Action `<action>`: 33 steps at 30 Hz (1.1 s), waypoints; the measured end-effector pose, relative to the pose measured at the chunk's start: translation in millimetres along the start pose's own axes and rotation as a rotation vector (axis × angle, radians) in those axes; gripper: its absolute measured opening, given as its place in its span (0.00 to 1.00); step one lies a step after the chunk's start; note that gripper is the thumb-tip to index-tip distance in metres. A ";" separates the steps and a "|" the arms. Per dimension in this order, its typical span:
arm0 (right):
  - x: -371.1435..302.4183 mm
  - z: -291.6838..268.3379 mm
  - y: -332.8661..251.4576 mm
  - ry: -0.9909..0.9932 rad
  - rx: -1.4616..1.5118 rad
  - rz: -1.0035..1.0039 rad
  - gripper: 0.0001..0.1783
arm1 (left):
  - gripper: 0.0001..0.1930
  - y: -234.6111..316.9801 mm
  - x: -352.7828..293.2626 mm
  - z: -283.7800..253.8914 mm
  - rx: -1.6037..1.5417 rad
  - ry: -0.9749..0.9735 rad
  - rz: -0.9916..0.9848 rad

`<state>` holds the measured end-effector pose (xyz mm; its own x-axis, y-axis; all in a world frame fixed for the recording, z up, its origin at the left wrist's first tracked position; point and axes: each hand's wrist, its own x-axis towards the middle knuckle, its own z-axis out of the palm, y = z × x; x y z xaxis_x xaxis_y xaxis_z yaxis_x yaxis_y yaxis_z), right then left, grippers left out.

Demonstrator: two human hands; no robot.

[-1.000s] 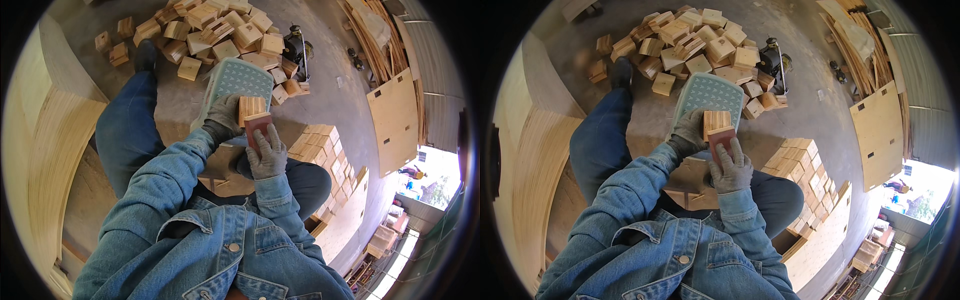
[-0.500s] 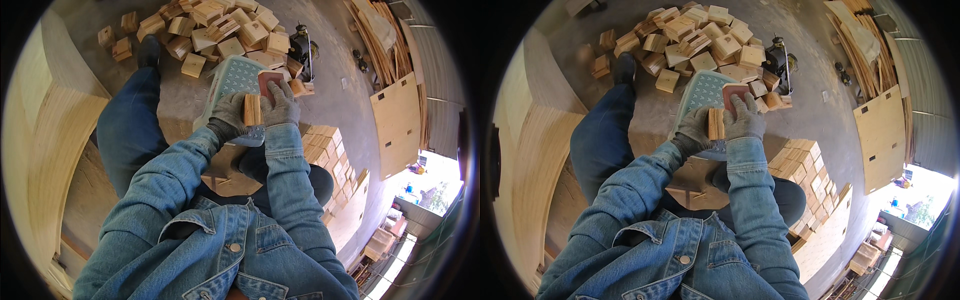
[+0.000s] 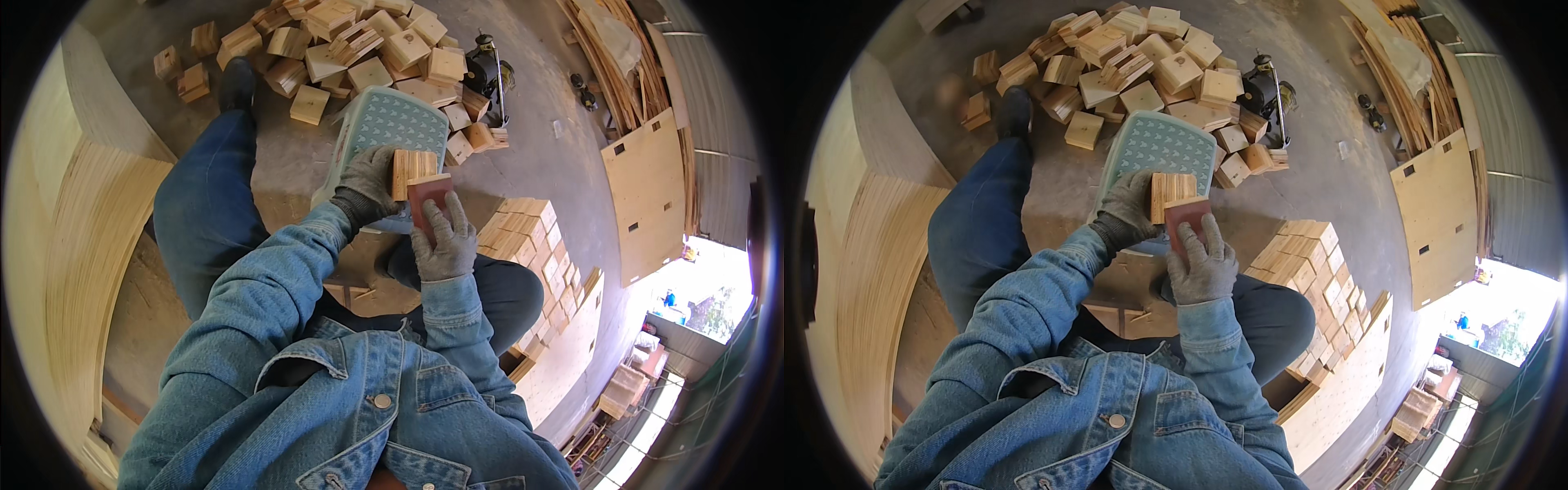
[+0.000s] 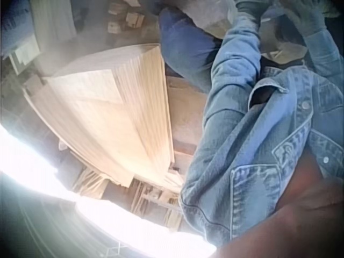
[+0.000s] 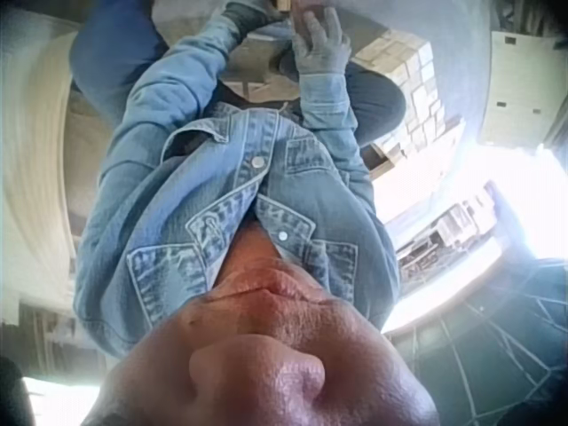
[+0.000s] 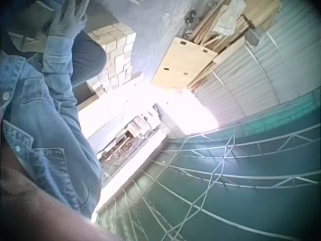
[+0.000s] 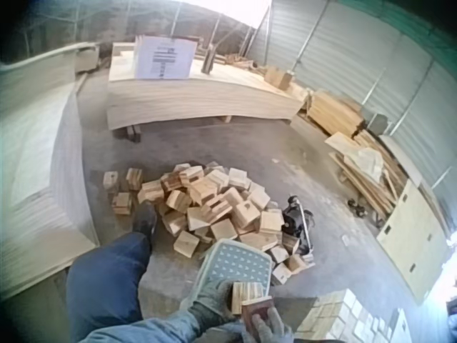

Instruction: The person sits on the floor and sands small wooden blocks using a sanding block. They hold each block in one hand and rub the sanding block over its surfaces, then place the finished block into a nearby stack.

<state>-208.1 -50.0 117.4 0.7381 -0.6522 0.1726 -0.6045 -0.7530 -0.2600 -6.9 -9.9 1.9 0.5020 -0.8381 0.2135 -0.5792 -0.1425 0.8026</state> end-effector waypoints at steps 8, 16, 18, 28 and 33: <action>91.5 12.7 9.5 -0.003 0.014 0.025 0.29 | 0.51 -1.3 -0.8 -2.5 0.003 -0.038 -0.005; 127.9 22.7 40.6 -0.021 0.169 0.094 0.30 | 0.52 -0.3 -1.6 -5.5 0.010 -0.080 -0.018; 100.5 24.8 45.6 0.046 0.228 0.104 0.30 | 0.51 8.9 0.8 -9.6 0.012 -0.076 -0.053; 7.9 7.2 30.2 0.088 0.241 0.120 0.32 | 0.52 12.2 3.1 -9.4 -0.002 -0.066 -0.010; 6.7 11.9 32.8 0.120 0.280 0.121 0.32 | 0.56 13.9 -1.3 -7.8 0.070 0.053 0.042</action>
<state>-219.4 -78.0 98.7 0.6152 -0.7538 0.2307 -0.5676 -0.6266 -0.5340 -10.5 -6.7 17.2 0.5084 -0.8153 0.2772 -0.6432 -0.1455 0.7518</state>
